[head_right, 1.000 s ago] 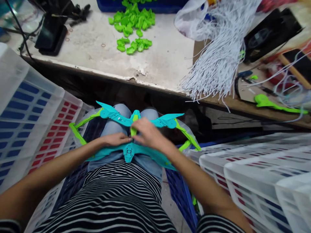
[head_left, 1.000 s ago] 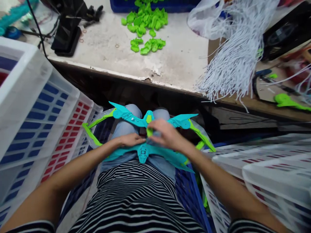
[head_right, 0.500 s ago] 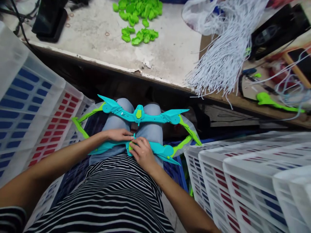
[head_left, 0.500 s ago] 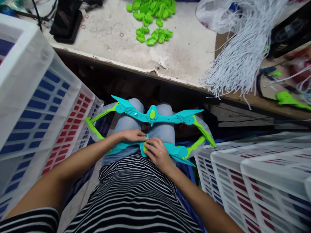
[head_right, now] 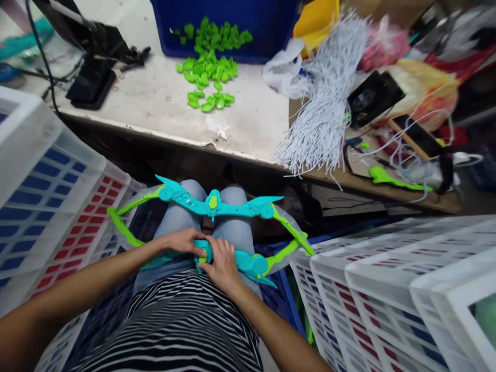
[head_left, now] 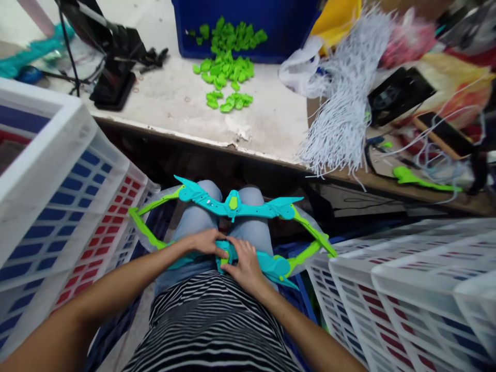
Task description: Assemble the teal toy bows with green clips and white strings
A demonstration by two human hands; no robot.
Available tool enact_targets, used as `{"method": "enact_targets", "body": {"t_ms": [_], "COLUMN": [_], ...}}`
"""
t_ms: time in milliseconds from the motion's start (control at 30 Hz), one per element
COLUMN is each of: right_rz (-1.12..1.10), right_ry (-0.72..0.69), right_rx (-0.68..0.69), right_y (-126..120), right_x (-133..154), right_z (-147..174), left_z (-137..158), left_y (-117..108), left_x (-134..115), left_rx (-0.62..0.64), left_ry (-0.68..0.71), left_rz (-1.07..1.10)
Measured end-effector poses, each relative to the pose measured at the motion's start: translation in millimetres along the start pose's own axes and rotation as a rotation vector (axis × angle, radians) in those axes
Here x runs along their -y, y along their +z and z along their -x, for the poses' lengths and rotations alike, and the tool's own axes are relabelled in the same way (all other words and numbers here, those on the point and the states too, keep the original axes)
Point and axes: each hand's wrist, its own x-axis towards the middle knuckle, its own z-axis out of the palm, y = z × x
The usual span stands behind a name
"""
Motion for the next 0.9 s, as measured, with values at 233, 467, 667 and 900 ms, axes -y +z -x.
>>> {"method": "enact_targets", "body": {"t_ms": [233, 467, 667, 900], "right_rz": [0.059, 0.083, 0.057, 0.038], "right_ry": [-0.106, 0.01, -0.035, -0.019], "right_rx": [0.03, 0.054, 0.098, 0.178], "right_y": [-3.4, -1.4, -8.0, -9.7], "right_x": [-8.4, -4.3, -6.4, -13.3], "right_z": [1.8, -5.4, -4.4, -6.5], "left_z": [-1.0, -3.9, -0.6, -3.4], "left_y": [-0.1, -0.1, 1.5, 4.8], "left_x": [1.5, 1.3, 0.6, -0.3], "left_rx": [-0.009, -0.008, -0.013, -0.05], "left_ry": [0.052, 0.036, 0.012, 0.02], "left_rz": [0.019, 0.01, -0.014, -0.157]}}
